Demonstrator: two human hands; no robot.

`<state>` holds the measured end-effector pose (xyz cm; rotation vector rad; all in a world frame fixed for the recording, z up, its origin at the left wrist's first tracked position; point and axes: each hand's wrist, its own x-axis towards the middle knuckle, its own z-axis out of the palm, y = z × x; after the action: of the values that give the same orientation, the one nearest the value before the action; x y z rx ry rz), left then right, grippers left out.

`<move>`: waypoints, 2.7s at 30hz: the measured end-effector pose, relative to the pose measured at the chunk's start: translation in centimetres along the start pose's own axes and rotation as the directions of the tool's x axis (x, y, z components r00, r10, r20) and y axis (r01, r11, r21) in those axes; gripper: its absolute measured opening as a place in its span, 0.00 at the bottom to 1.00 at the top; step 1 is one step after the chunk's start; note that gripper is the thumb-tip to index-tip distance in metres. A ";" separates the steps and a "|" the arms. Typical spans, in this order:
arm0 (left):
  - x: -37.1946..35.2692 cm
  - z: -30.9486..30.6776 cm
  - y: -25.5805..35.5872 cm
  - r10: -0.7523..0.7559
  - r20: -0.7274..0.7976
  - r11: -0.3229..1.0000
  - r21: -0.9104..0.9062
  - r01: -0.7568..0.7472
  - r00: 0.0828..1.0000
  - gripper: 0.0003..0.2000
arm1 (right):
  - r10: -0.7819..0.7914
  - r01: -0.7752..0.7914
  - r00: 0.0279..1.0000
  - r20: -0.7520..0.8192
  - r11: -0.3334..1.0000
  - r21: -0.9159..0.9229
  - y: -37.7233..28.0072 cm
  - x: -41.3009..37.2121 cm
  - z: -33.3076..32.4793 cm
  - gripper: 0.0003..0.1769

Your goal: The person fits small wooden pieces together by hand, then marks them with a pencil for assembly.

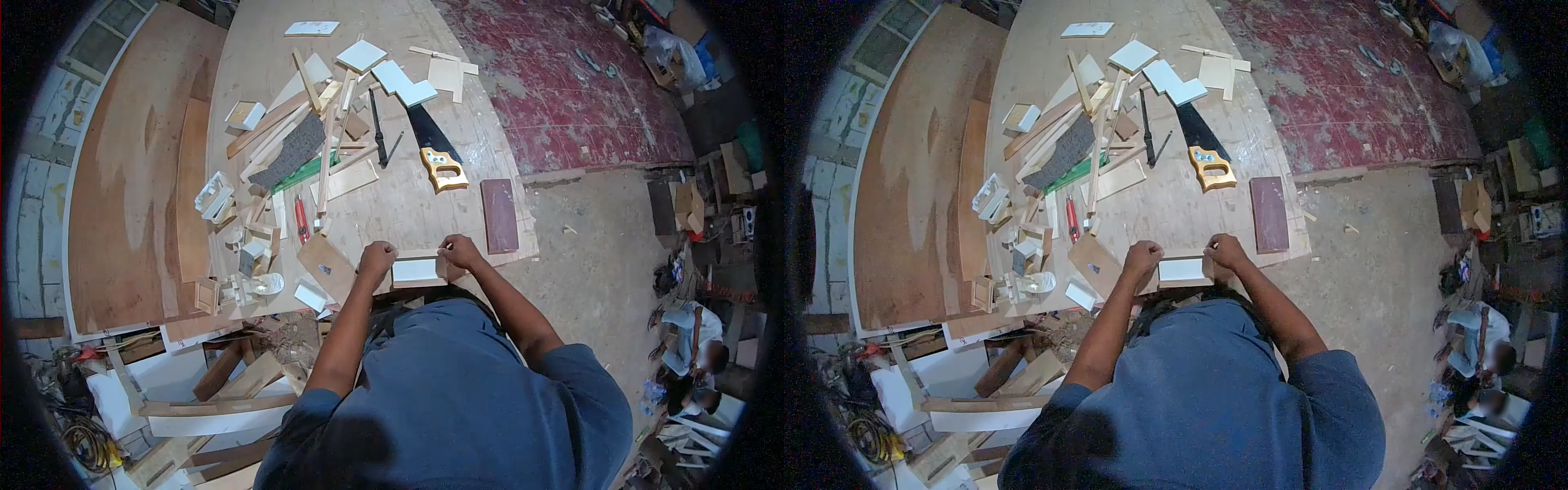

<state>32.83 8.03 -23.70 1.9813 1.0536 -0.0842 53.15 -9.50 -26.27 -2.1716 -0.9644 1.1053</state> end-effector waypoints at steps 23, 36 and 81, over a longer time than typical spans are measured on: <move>0.0 0.1 0.4 -0.082 0.006 0.997 0.000 0.082 0.997 0.11 | 0.066 -0.067 0.998 0.022 0.997 0.027 0.1 0.0 0.0 0.16; -0.2 0.0 0.5 -0.034 -0.022 0.999 0.005 0.034 0.999 0.10 | 0.032 -0.032 0.999 -0.010 0.999 -0.022 0.2 0.1 0.2 0.14; -0.5 1.2 2.6 -0.277 -0.012 0.951 0.136 0.276 0.961 0.36 | 0.257 -0.257 0.966 -0.039 0.966 -0.010 -0.1 1.3 2.2 0.37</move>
<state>34.68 6.15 -22.55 1.9385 1.3468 -0.3230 51.82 -8.11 -27.97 -2.3703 -0.6892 1.1720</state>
